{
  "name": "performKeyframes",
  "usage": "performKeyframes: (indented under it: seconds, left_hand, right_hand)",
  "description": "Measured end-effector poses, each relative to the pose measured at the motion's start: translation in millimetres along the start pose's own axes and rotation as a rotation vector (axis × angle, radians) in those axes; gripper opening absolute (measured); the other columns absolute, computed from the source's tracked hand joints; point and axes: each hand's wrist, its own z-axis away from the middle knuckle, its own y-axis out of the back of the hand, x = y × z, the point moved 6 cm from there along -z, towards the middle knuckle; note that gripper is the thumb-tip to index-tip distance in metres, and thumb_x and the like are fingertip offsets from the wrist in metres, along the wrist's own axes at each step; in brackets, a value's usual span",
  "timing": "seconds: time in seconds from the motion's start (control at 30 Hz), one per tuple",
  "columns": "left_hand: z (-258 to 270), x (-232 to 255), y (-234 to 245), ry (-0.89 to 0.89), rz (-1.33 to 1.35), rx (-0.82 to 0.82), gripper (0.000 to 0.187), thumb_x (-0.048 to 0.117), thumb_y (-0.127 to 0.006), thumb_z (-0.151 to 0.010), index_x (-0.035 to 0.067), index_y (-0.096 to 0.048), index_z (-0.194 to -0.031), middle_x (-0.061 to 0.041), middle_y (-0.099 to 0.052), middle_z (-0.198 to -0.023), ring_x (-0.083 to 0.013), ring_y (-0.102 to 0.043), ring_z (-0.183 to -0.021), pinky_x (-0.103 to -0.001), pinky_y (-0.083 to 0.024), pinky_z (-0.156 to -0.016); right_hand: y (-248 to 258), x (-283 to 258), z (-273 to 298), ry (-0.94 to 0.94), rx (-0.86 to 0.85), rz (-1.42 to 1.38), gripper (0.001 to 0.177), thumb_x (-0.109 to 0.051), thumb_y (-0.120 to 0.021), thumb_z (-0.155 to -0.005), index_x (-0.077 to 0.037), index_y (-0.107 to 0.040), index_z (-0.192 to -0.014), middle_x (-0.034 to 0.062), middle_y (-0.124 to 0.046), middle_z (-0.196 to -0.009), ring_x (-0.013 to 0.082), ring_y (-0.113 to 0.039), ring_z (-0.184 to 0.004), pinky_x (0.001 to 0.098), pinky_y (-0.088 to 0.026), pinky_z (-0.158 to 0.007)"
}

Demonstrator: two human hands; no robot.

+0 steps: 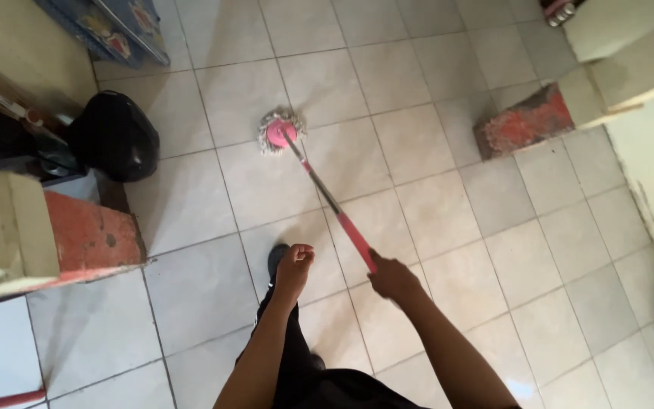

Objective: Mopping the tiled floor in a residential area.

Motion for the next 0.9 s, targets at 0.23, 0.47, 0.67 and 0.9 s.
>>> performKeyframes:
  seconds: [0.23, 0.47, 0.67, 0.9]
  left_hand:
    - [-119.8, 63.4, 57.5, 0.066, -0.011, 0.090, 0.024, 0.023, -0.064, -0.095, 0.008, -0.068, -0.114, -0.007, -0.076, -0.105, -0.0179, -0.071, -0.097, -0.032, -0.055, -0.085]
    - [-185.9, 98.2, 96.0, 0.160, -0.020, 0.145, 0.026, 0.027, -0.063, -0.096, 0.011, -0.068, -0.116, -0.005, -0.075, -0.111, -0.0190, -0.072, -0.101, -0.034, -0.055, -0.086]
    - [-194.4, 89.9, 116.3, 0.222, -0.037, 0.189, 0.026, 0.028, -0.063, -0.095, 0.011, -0.069, -0.115, -0.004, -0.076, -0.111, -0.0185, -0.071, -0.101, -0.034, -0.055, -0.087]
    - [-170.0, 89.5, 105.2, 0.202, -0.055, 0.190, 0.025, 0.025, -0.064, -0.094, 0.011, -0.070, -0.114, -0.005, -0.076, -0.110, -0.0192, -0.070, -0.100, -0.035, -0.055, -0.088]
  right_hand:
    - [116.0, -62.7, -243.0, 0.168, 0.122, 0.065, 0.078, -0.040, -0.064, -0.092, -0.015, -0.033, -0.159, 0.0206, -0.071, -0.120, 0.0415, -0.068, -0.108, 0.0519, -0.056, -0.093]
    - [252.8, -180.8, -359.0, 0.097, 0.078, 0.125, 0.076, -0.039, -0.064, -0.094, -0.015, -0.032, -0.159, 0.0206, -0.070, -0.122, 0.0386, -0.069, -0.109, 0.0485, -0.056, -0.094]
    - [258.1, -212.9, -417.7, 0.091, 0.106, 0.032, 0.071, -0.035, -0.064, -0.096, -0.014, -0.036, -0.157, 0.0201, -0.070, -0.124, 0.0363, -0.069, -0.112, 0.0460, -0.056, -0.095]
    - [198.3, -161.5, -376.9, 0.066, 0.115, -0.024, 0.078, -0.034, -0.062, -0.094, -0.016, -0.028, -0.162, 0.0225, -0.071, -0.120, 0.0384, -0.070, -0.109, 0.0474, -0.056, -0.096]
